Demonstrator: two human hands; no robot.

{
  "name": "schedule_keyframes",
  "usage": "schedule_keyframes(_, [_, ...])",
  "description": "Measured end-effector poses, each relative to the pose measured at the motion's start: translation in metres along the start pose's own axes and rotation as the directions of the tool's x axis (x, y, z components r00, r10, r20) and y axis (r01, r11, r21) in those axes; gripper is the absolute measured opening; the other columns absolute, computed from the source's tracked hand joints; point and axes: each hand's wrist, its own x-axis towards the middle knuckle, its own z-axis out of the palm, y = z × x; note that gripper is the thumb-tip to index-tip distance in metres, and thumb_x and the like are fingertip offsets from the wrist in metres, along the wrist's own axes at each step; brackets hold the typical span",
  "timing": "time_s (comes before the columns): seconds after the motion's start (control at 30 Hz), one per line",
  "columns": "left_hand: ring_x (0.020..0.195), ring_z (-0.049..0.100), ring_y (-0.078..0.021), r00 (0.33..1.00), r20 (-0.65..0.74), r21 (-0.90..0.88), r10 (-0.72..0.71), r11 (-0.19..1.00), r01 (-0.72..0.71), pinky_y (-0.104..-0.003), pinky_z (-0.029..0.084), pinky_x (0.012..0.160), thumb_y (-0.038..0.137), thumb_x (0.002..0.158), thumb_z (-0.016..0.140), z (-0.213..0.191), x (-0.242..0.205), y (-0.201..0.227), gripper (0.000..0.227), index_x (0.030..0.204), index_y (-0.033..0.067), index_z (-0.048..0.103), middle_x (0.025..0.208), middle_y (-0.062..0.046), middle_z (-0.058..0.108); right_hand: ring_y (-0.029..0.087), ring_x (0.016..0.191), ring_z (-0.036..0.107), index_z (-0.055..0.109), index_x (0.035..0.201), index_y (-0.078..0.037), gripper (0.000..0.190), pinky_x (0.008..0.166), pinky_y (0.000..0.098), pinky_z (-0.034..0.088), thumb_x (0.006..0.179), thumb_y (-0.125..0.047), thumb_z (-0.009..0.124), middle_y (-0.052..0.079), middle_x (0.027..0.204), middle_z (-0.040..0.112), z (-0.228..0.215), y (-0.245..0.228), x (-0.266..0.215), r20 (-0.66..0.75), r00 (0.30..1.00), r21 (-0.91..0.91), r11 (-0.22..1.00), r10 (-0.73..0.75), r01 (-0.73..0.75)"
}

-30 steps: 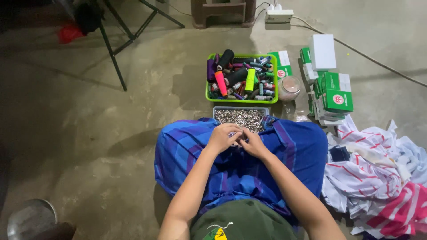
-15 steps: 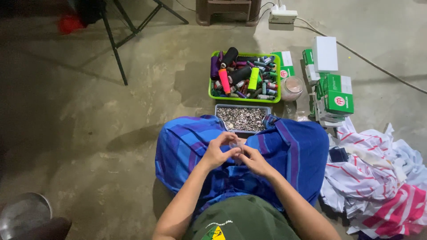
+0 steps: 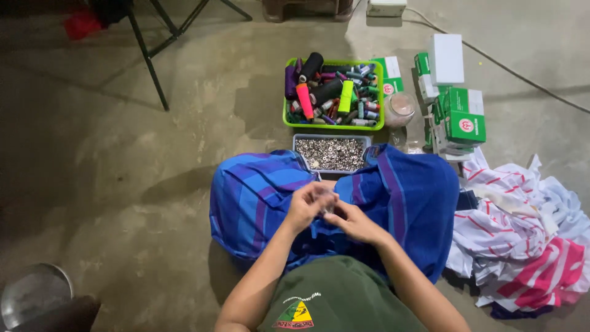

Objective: Sorting small metal rivets from a tray while sitting on the floor

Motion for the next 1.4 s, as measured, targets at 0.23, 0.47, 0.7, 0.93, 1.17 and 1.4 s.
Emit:
schedule_keyframes(0.23, [0.082,0.070,-0.0111,0.981,-0.187,0.042,0.051,0.998,-0.044,-0.027,0.059,0.076,0.017,0.093,0.079,-0.056,0.028,-0.019,0.031,0.122,0.0102,0.070,0.092,-0.009,0.078,0.048,0.110,0.069,0.058,0.139,-0.015,0.053,0.097,0.0590,0.052,0.093,-0.040,0.067,0.024,0.114,0.076,-0.041,-0.062,-0.006,0.107,0.944,-0.544,0.813,0.313,-0.208])
schedule_keyframes(0.47, [0.081,0.069,-0.0168,0.976,-0.199,0.267,0.088,0.963,-0.033,-0.034,0.060,0.079,0.021,0.096,0.074,-0.130,0.101,-0.129,0.029,0.124,0.0144,0.070,0.091,-0.009,0.075,0.030,0.094,0.077,0.071,0.125,-0.012,0.050,0.084,0.0418,0.061,0.077,0.000,0.069,0.012,0.100,0.080,-0.062,-0.011,0.058,-0.246,0.947,-0.215,0.964,-0.206,0.154])
schedule_keyframes(0.7, [0.071,0.060,-0.0134,0.972,-0.232,0.091,0.042,0.996,-0.022,-0.032,0.062,0.072,0.009,0.097,0.060,-0.125,0.114,-0.149,0.027,0.122,0.0064,0.068,0.083,-0.009,0.065,0.029,0.092,0.076,0.071,0.121,-0.020,0.040,0.084,0.0421,0.060,0.081,-0.015,0.071,0.009,0.098,0.079,-0.083,0.112,0.145,-0.328,0.942,-0.370,0.927,-0.068,-0.062])
schedule_keyframes(0.93, [0.090,0.062,-0.0251,0.993,-0.098,0.263,0.072,0.964,-0.044,-0.044,0.057,0.091,0.020,0.100,0.056,-0.110,0.126,-0.134,0.041,0.139,0.0071,0.061,0.100,-0.015,0.062,0.040,0.092,0.073,0.071,0.114,-0.011,0.034,0.084,0.0527,0.056,0.081,-0.021,0.068,0.015,0.088,0.076,-0.068,0.122,0.154,-0.214,0.960,-0.670,0.742,-0.180,-0.011])
schedule_keyframes(1.17, [0.110,0.069,-0.0335,0.963,-0.174,0.692,0.205,0.721,-0.029,-0.046,0.055,0.098,0.042,0.095,0.072,-0.072,0.116,-0.119,0.041,0.130,0.0215,0.067,0.112,-0.011,0.072,0.042,0.101,0.072,0.070,0.119,-0.012,0.037,0.091,0.0530,0.056,0.085,-0.023,0.066,0.019,0.098,0.073,-0.068,0.128,0.162,-0.183,0.979,-0.723,0.687,-0.092,-0.071])
schedule_keyframes(1.4, [0.100,0.068,-0.0369,0.942,0.062,0.750,0.329,0.607,-0.262,-0.048,0.052,0.094,0.041,0.095,0.072,-0.089,0.129,-0.124,0.044,0.129,0.0152,0.065,0.105,-0.014,0.071,0.044,0.094,0.073,0.072,0.113,-0.009,0.031,0.082,0.0522,0.060,0.085,-0.025,0.067,0.021,0.093,0.071,-0.072,0.182,0.188,-0.169,0.978,-0.786,0.615,-0.120,-0.061])
